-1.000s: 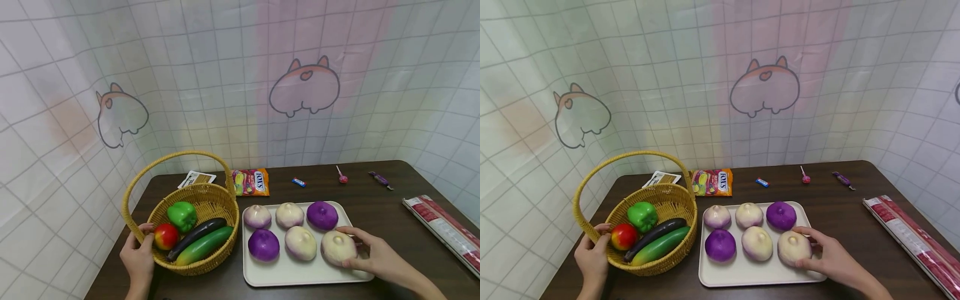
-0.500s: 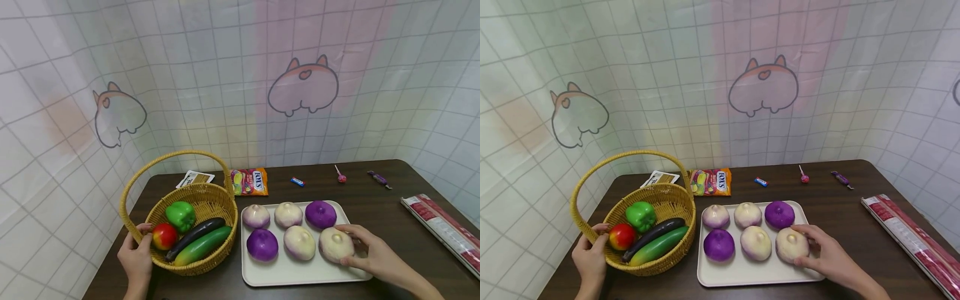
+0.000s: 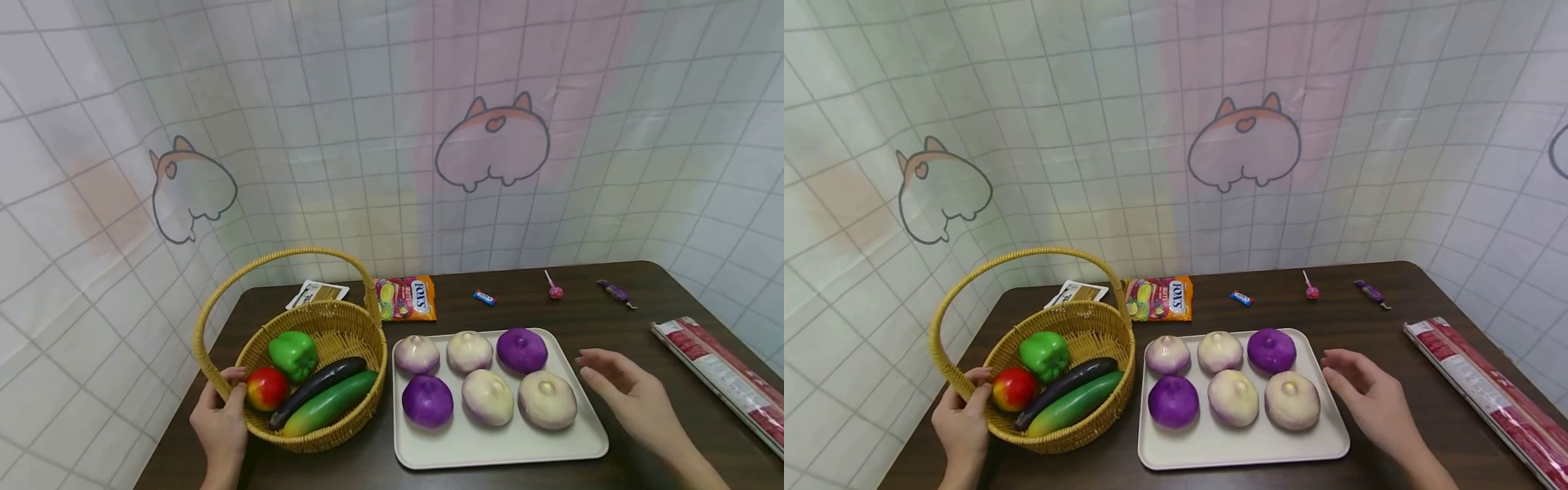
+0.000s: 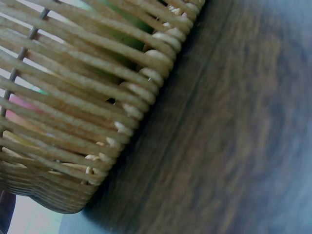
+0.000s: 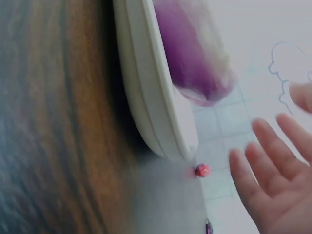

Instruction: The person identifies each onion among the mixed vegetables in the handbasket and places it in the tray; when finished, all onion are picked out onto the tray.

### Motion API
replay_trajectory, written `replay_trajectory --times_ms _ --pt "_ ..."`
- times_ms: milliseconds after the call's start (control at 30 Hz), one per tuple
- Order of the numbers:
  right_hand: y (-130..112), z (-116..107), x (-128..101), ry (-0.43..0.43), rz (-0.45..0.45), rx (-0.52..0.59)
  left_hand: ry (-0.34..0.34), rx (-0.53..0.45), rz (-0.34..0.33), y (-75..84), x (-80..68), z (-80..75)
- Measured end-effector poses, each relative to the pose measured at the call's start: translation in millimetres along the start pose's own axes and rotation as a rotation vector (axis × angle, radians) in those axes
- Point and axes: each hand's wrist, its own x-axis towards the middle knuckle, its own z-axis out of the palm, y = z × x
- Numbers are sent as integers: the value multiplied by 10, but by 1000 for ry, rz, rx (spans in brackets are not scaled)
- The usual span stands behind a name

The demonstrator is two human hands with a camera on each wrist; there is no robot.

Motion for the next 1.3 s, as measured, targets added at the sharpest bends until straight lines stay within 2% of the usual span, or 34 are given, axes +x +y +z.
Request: replay_trajectory --times_ms 67,167,567,700,867,1000,1067,1133,1233,1300 --pt "33 -27 15 78 25 10 -2 13 12 -1 2 2" --pt "67 -52 25 130 41 36 -3 30 19 -1 7 5" --pt "118 -8 71 175 47 79 -13 69 -6 -12 12 -15" --pt "103 17 75 189 56 68 -27 78 30 5 23 -49" --pt "33 71 52 177 46 54 -44 19 152 84 14 -79" --pt "-47 115 27 159 22 49 5 -85 273 221 -16 -45" --pt "-96 126 25 156 0 37 63 -164 340 359 -31 -2" --pt "-152 127 34 150 -30 24 151 -236 411 561 -58 51" --pt "-247 110 79 138 -89 5 292 -303 551 890 -114 151" --pt "-317 90 133 121 -137 -4 354 -333 644 1086 -175 236"
